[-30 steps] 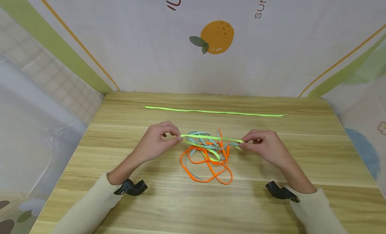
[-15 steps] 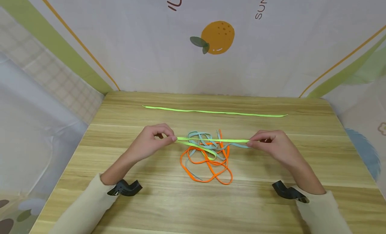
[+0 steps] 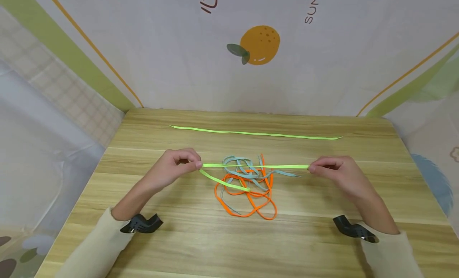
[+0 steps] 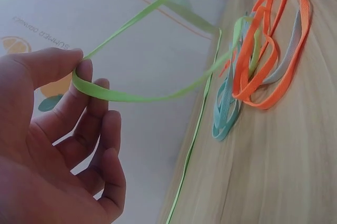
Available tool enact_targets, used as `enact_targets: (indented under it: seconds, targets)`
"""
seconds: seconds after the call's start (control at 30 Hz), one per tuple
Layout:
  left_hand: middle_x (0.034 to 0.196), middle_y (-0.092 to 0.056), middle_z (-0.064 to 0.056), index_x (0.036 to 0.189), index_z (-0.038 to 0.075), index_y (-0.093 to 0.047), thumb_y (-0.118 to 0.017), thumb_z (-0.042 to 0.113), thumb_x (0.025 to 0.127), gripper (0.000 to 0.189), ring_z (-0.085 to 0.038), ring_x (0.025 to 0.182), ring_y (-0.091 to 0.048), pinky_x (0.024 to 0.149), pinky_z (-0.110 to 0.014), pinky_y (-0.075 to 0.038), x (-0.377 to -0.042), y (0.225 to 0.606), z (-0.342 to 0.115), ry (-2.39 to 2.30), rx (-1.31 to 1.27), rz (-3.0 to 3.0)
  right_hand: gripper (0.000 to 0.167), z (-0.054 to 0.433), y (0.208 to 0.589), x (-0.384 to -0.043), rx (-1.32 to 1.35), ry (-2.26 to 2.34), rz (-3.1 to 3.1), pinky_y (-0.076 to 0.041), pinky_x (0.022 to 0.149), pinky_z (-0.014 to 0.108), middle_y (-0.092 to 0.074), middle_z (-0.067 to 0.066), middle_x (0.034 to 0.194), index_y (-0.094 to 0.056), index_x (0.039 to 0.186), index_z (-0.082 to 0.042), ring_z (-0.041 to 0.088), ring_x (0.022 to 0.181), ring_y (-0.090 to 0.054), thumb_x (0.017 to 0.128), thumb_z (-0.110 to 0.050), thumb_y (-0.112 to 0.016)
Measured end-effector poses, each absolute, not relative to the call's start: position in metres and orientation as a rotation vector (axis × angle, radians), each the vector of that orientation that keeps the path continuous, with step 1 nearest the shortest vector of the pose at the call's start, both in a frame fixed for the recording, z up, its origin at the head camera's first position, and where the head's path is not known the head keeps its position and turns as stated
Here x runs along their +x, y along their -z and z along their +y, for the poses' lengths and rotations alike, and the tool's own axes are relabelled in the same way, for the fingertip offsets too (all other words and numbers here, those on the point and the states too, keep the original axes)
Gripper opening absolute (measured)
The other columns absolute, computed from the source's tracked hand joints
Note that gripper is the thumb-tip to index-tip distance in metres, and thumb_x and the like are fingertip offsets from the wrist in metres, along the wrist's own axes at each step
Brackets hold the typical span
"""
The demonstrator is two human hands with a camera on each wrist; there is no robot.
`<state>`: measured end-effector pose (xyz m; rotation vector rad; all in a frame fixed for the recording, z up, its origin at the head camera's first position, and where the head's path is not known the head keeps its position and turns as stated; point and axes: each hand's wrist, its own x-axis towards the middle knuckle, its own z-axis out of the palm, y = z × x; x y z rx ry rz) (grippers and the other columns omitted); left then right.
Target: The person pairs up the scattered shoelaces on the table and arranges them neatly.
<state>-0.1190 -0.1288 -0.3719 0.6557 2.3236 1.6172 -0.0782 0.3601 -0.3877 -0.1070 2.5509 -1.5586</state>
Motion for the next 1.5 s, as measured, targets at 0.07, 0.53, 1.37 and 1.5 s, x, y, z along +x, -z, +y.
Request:
enact_targets:
  seconds: [0.07, 0.53, 1.37, 1.5]
  targets:
    - [0.101, -0.074, 0.0, 0.095, 0.006, -0.082, -0.078, 0.015, 0.103, 0.013, -0.024, 0.101, -0.065, 0.086, -0.031, -0.051, -0.118, 0.371, -0.131, -1.621, 0.657, 2.314, 0.014, 0.366, 0.389, -0.078, -0.065, 1.568, 2.547, -0.048, 0.088, 0.013, -0.077, -0.016, 0.111, -0.083, 0.113, -0.001, 0.0, 0.108, -0.065, 0.107, -0.008, -0.073]
    - [0.106, -0.074, -0.003, 0.097, 0.003, -0.082, -0.077, 0.015, 0.103, 0.015, -0.028, 0.11, -0.065, 0.093, -0.04, -0.053, -0.118, 0.366, -0.15, -1.633, 0.591, 2.301, 0.029, 0.394, 0.4, -0.077, 0.049, 1.984, 2.238, -0.052, 0.078, 0.017, -0.08, -0.011, 0.103, -0.087, 0.106, -0.009, 0.004, 0.096, -0.063, 0.109, 0.005, -0.062]
    - [0.114, -0.074, -0.008, 0.107, 0.002, -0.082, -0.067, 0.009, 0.109, 0.017, -0.024, 0.115, -0.066, 0.105, -0.033, -0.049, -0.128, 0.374, -0.2, -1.759, 0.449, 2.277, 0.026, 0.45, 0.409, -0.076, 0.379, 2.324, 1.909, -0.052, 0.069, 0.024, -0.076, -0.005, 0.093, -0.088, 0.101, -0.009, 0.012, 0.076, -0.054, 0.111, -0.003, -0.064]
    - [0.113, -0.074, -0.002, 0.111, -0.006, -0.079, -0.065, 0.01, 0.11, 0.022, -0.022, 0.116, -0.065, 0.109, -0.036, -0.047, -0.134, 0.378, -0.208, -1.757, 0.391, 2.294, 0.03, 0.456, 0.414, -0.077, 0.376, 2.326, 1.922, -0.044, 0.064, 0.026, -0.071, -0.005, 0.089, -0.087, 0.101, -0.007, 0.012, 0.075, -0.048, 0.112, -0.002, -0.061]
